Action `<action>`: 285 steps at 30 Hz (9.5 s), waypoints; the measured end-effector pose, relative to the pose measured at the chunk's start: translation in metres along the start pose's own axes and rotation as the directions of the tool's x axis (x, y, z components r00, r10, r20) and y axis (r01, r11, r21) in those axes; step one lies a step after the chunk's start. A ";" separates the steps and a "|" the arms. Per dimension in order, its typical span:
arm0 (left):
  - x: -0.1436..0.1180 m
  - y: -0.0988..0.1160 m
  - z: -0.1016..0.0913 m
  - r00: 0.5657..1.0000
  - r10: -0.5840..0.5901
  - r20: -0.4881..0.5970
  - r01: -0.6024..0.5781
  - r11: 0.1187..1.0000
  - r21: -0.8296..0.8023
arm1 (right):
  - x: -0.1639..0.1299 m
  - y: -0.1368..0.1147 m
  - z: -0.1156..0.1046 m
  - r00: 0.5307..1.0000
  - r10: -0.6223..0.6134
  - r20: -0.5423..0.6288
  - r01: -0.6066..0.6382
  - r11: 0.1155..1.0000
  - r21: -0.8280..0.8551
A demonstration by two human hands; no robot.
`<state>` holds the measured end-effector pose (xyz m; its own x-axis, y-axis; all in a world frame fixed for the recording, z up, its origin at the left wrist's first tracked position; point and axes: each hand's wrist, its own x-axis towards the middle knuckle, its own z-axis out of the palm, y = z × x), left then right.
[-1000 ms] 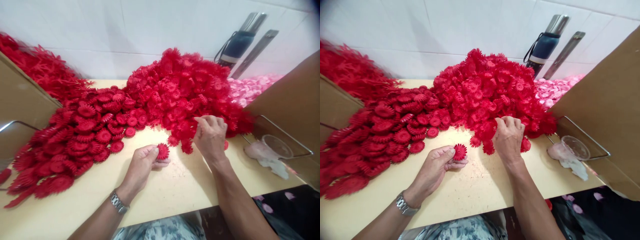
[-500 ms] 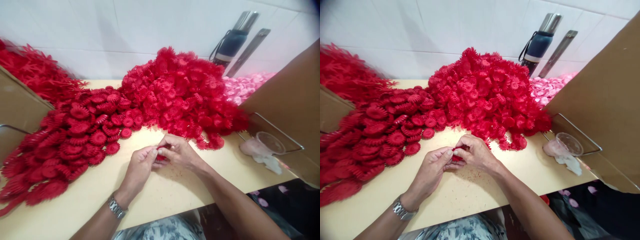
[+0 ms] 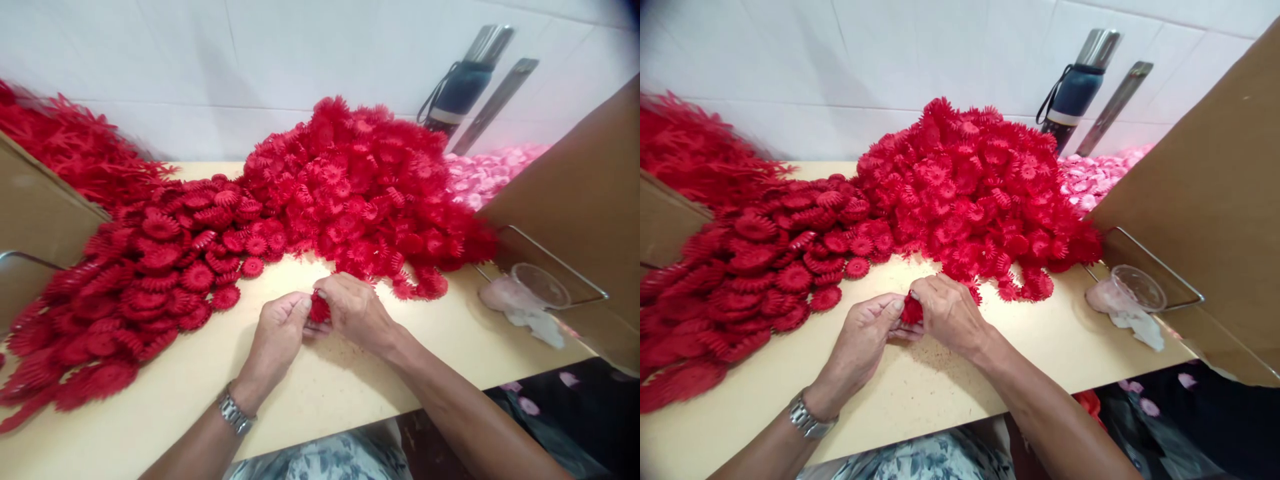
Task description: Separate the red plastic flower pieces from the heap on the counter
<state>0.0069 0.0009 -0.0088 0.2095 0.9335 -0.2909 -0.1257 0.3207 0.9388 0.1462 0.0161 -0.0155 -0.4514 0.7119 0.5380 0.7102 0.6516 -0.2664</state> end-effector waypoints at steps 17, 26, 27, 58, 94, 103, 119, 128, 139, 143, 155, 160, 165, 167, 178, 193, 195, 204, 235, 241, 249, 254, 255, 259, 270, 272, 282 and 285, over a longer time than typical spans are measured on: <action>-0.004 0.008 -0.003 0.991 -0.129 0.035 0.134 0.957 -0.258 | -0.010 0.070 -0.037 0.920 0.314 -0.233 -0.391 0.749 -0.535; -0.004 0.007 -0.004 0.994 -0.106 -0.002 0.103 0.966 -0.239 | -0.011 0.072 -0.032 0.893 0.211 -0.396 -0.369 0.848 -0.380; -0.004 0.007 -0.004 0.995 -0.096 -0.021 0.089 0.972 -0.216 | -0.010 0.072 -0.032 0.889 0.205 -0.409 -0.361 0.864 -0.351; -0.008 0.010 -0.006 0.991 0.102 -0.082 -0.105 0.994 -0.024 | 0.006 0.005 -0.021 0.867 0.429 0.253 -0.473 0.547 0.690; -0.005 0.009 -0.006 0.984 0.155 -0.091 -0.157 0.987 -0.018 | 0.006 -0.001 -0.012 0.800 0.470 0.372 -0.547 0.317 0.775; -0.007 0.013 -0.007 0.991 0.097 -0.087 -0.109 0.982 -0.153 | 0.006 -0.004 -0.014 0.783 0.508 0.359 -0.579 0.383 0.720; -0.001 0.013 -0.011 0.969 0.117 -0.220 -0.185 0.928 -0.324 | 0.006 -0.003 -0.016 0.833 0.410 0.371 -0.507 0.297 0.809; -0.004 0.017 -0.008 0.973 0.062 -0.220 -0.127 0.947 -0.296 | 0.006 -0.002 -0.013 0.788 0.504 0.355 -0.548 0.310 0.777; -0.007 0.011 -0.002 1.000 0.012 0.015 -0.010 0.992 -0.127 | 0.005 -0.004 -0.005 0.820 0.445 0.359 -0.538 0.389 0.748; -0.004 0.011 -0.004 0.997 0.025 -0.073 -0.037 0.986 -0.162 | 0.006 -0.006 -0.011 0.834 0.345 0.430 -0.527 0.268 0.806; -0.005 0.013 -0.010 0.962 0.154 -0.226 -0.219 0.929 -0.297 | 0.005 0.000 -0.016 0.801 0.534 0.271 -0.511 0.374 0.774; -0.005 0.015 -0.011 0.977 0.113 -0.179 -0.172 0.917 -0.360 | 0.003 0.008 -0.016 0.824 0.528 0.207 -0.466 0.423 0.777; -0.004 0.016 -0.011 0.996 0.056 -0.073 -0.081 0.913 -0.400 | 0.002 0.010 -0.017 0.843 0.471 0.259 -0.467 0.403 0.787; -0.004 0.016 -0.011 0.998 0.036 -0.053 -0.055 0.909 -0.413 | 0.003 0.008 -0.018 0.846 0.464 0.264 -0.470 0.414 0.780; 0.000 0.015 -0.012 0.999 -0.050 -0.013 0.041 0.919 -0.393 | 0.006 -0.002 -0.022 0.874 0.432 0.221 -0.453 0.563 0.692; -0.007 0.010 0.017 0.884 0.254 0.393 -0.456 0.281 0.844 | -0.006 0.018 -0.071 0.875 0.482 -0.035 -0.426 0.804 0.415; -0.005 0.007 0.020 0.878 0.212 0.430 -0.464 0.154 0.872 | -0.014 0.018 -0.080 0.879 0.475 -0.051 -0.437 0.843 0.314; -0.002 0.003 0.016 0.865 0.226 0.447 -0.480 0.116 0.870 | -0.045 0.033 -0.093 0.869 0.483 -0.104 -0.456 0.866 0.207; 0.010 0.082 -0.021 0.860 0.509 -0.040 -0.370 0.676 0.637 | -0.022 0.049 -0.075 0.996 0.029 -0.084 -0.049 0.969 -0.241; -0.031 0.053 -0.076 0.823 0.435 -0.364 -0.236 0.846 0.478 | 0.030 0.015 -0.035 0.970 -0.061 0.237 0.107 0.976 -0.188; -0.057 0.025 -0.100 0.865 0.399 -0.303 -0.216 0.842 0.494 | 0.099 -0.033 0.041 0.897 -0.025 0.441 0.124 0.973 -0.196; -0.068 0.013 -0.109 0.869 0.407 -0.281 -0.224 0.831 0.508 | 0.100 -0.029 0.045 0.901 0.026 0.433 0.072 0.975 -0.209; -0.068 0.012 -0.110 0.867 0.409 -0.284 -0.224 0.830 0.510 | 0.099 -0.025 0.043 0.903 0.041 0.428 0.041 0.983 -0.179; -0.060 0.015 -0.107 0.876 0.384 -0.291 -0.214 0.852 0.478 | 0.092 -0.012 0.033 0.909 0.117 0.399 -0.219 0.950 0.221; -0.033 0.032 -0.061 0.912 0.370 -0.179 -0.303 0.899 0.315 | 0.058 -0.029 0.004 0.814 0.019 0.580 -0.566 0.245 0.787; -0.030 0.033 -0.055 0.909 0.357 -0.216 -0.303 0.920 0.248 | 0.050 -0.031 -0.001 0.847 0.044 0.529 -0.511 0.339 0.790; -0.025 0.027 -0.036 0.994 0.081 -0.079 -0.065 0.979 0.193 | 0.011 -0.023 -0.026 0.924 -0.373 0.083 0.372 0.928 0.038; -0.023 0.029 -0.039 0.983 0.166 -0.079 -0.124 0.918 0.377 | 0.002 -0.022 -0.038 0.971 -0.237 0.039 0.236 0.971 0.042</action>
<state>-0.0390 -0.0049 0.0182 0.1086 0.9835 -0.1450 0.2244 0.1178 0.9674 0.1502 -0.0068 0.0221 -0.6278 0.5465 0.5543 0.5605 0.8115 -0.1654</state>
